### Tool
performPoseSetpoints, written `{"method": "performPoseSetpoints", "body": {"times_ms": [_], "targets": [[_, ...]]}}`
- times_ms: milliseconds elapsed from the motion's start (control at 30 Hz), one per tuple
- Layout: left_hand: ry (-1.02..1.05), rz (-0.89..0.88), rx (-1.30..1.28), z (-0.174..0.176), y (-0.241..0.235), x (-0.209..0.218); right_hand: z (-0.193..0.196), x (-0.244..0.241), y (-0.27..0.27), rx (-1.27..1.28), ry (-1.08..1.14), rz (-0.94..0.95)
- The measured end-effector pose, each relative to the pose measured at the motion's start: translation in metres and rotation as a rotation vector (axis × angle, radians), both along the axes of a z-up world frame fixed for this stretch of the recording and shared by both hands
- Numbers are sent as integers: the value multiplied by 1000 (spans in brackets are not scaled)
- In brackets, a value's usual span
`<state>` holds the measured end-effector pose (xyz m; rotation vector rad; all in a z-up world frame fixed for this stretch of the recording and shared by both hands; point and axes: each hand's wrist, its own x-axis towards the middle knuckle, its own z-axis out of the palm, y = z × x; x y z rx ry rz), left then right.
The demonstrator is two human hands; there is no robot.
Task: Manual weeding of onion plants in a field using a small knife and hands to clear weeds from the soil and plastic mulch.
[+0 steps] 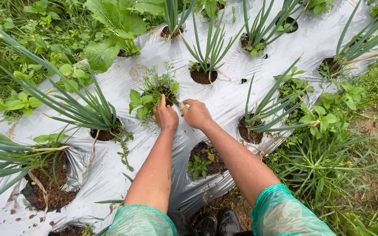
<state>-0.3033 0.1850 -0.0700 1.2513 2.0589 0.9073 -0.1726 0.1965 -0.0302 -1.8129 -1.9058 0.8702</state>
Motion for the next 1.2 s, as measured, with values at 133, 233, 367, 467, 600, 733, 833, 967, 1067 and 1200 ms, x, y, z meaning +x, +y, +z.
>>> {"method": "performPoseSetpoints", "body": {"times_ms": [133, 233, 367, 467, 600, 733, 833, 967, 1067, 1200], "targets": [[40, -14, 29, -7, 0, -2, -14, -13, 6, 9, -25, -19], [-16, 7, 7, -11, 1, -3, -7, -21, 0, 18, -60, -17], [97, 13, 67, -21, 3, -3, 1, -24, 2, 5, -39, 5], [40, 34, 68, -18, 4, -3, -6, -27, 11, 3, -47, 1], [56, 35, 65, -22, 6, -3, -10, -31, 15, 5, -64, 13], [126, 68, 100, -59, 20, -5, -17, -40, 26, -7, -58, 8], [151, 83, 109, -67, 24, -5, -33, -43, 38, -5, -66, -1], [166, 86, 121, -71, 26, -5, -40, -44, 42, 4, -55, 20], [151, 92, 124, -68, 23, -7, -38, -37, 44, -4, -65, 29], [126, 107, 124, -67, 25, -6, -34, -40, 51, 39, -161, 79]]}}
